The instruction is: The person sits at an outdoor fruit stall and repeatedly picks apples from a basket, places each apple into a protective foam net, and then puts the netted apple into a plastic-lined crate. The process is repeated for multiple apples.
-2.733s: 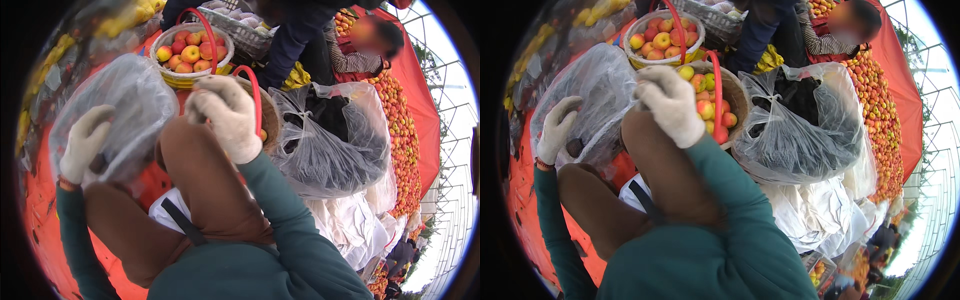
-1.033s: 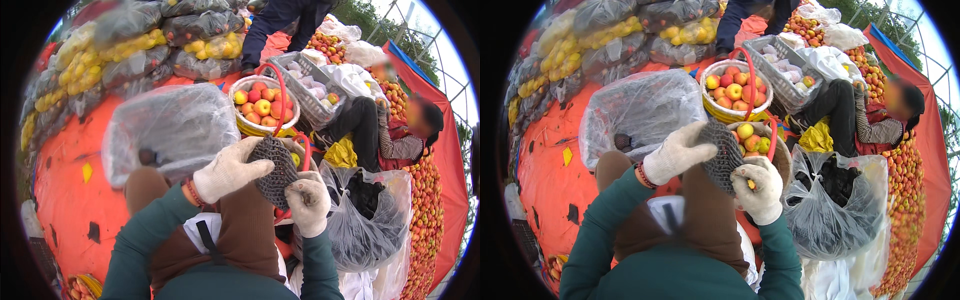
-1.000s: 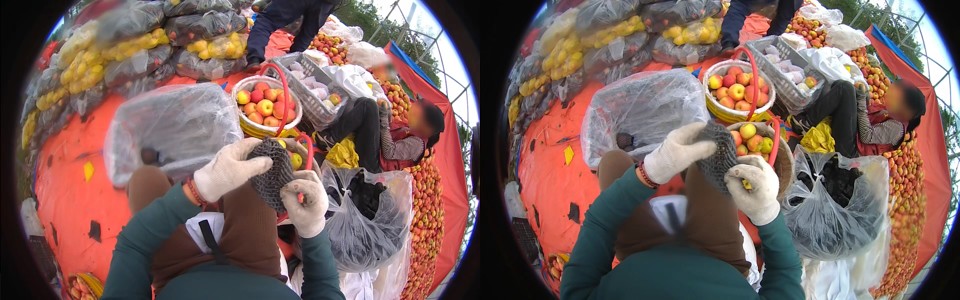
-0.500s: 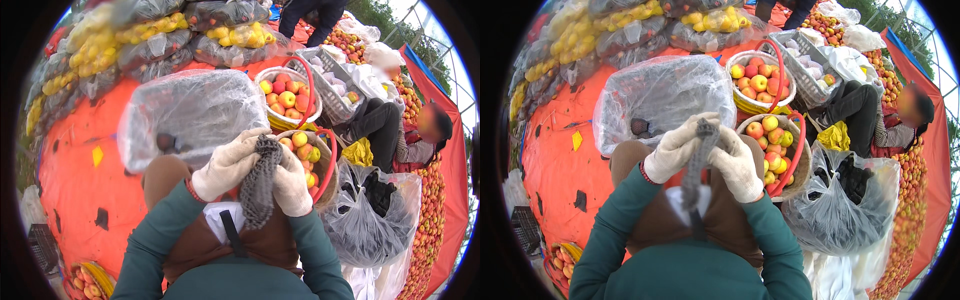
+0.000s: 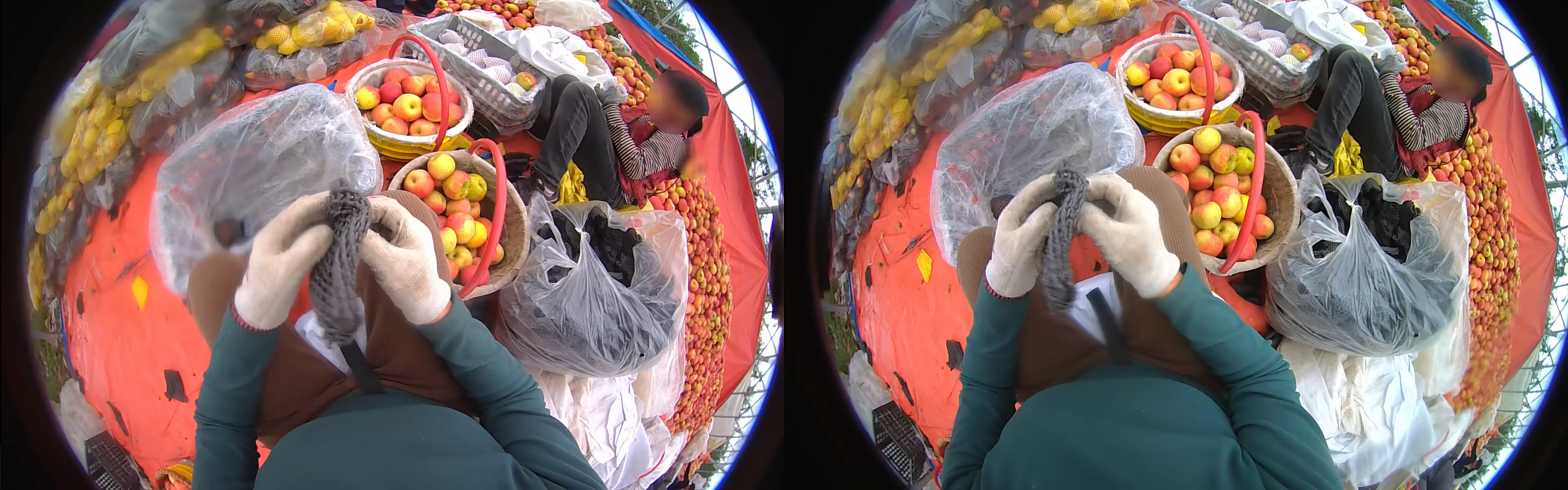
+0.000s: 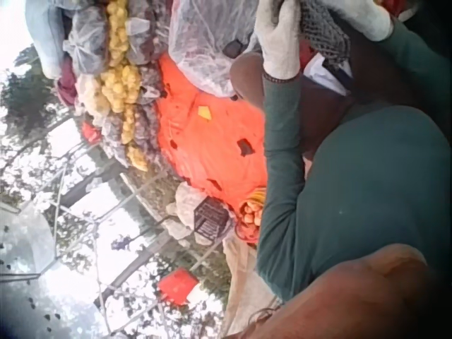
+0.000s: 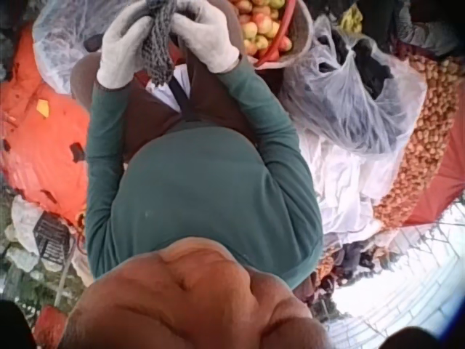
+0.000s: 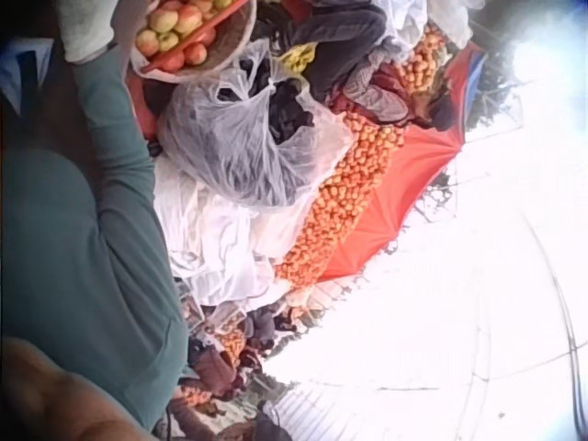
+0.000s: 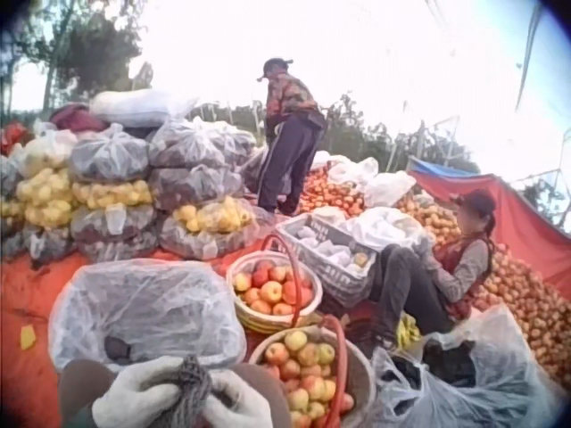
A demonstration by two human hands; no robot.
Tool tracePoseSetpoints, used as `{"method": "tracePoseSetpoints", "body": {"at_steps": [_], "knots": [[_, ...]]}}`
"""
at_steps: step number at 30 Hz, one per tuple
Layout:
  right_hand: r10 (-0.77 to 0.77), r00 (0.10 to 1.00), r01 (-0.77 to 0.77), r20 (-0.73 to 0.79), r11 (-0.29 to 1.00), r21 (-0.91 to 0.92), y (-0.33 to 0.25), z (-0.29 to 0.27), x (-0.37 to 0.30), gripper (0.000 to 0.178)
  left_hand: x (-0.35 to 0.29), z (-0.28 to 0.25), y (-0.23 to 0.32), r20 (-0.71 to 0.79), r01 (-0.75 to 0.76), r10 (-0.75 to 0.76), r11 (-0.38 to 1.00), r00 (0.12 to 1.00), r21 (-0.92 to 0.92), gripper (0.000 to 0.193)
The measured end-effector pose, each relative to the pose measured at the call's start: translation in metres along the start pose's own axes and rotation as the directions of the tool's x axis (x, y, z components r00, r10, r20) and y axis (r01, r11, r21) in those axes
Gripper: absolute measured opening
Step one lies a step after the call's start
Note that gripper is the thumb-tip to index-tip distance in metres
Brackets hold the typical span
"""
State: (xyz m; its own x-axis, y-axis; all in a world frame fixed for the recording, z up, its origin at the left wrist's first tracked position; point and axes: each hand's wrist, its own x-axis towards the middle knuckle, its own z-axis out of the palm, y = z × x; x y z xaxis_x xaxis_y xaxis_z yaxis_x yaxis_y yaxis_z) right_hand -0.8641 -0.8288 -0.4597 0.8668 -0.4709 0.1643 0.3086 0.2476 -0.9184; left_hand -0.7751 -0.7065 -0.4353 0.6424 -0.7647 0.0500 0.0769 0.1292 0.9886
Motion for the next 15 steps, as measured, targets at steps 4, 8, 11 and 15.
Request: {"method": "tracePoseSetpoints", "body": {"at_steps": [4, 8, 11, 15], "knots": [[-0.093, 0.993, 0.107, 0.067, 0.959, -0.264, 0.016, -0.005, -0.002, 0.011, -0.01, -0.001, -0.015, -0.067, -0.086, 0.084, 0.996, 0.994, -0.035, 0.026], [-0.219, 0.975, 0.224, 0.048, 0.948, -0.224, 0.012, -0.009, -0.006, 0.015, -0.022, -0.002, -0.022, -0.185, -0.034, 0.009, 0.99, 0.983, -0.134, 0.02], [-0.002, 1.0, -0.002, -0.023, 0.986, -0.165, -0.006, -0.008, -0.015, 0.023, -0.024, -0.001, -0.021, -0.162, -0.021, -0.028, 0.956, 0.986, -0.294, 0.017], [0.117, 0.988, -0.111, 0.106, 0.992, -0.057, -0.012, -0.001, -0.014, 0.029, -0.028, 0.0, -0.022, -0.155, 0.0, -0.05, 0.953, 0.987, -0.304, 0.02]]}}
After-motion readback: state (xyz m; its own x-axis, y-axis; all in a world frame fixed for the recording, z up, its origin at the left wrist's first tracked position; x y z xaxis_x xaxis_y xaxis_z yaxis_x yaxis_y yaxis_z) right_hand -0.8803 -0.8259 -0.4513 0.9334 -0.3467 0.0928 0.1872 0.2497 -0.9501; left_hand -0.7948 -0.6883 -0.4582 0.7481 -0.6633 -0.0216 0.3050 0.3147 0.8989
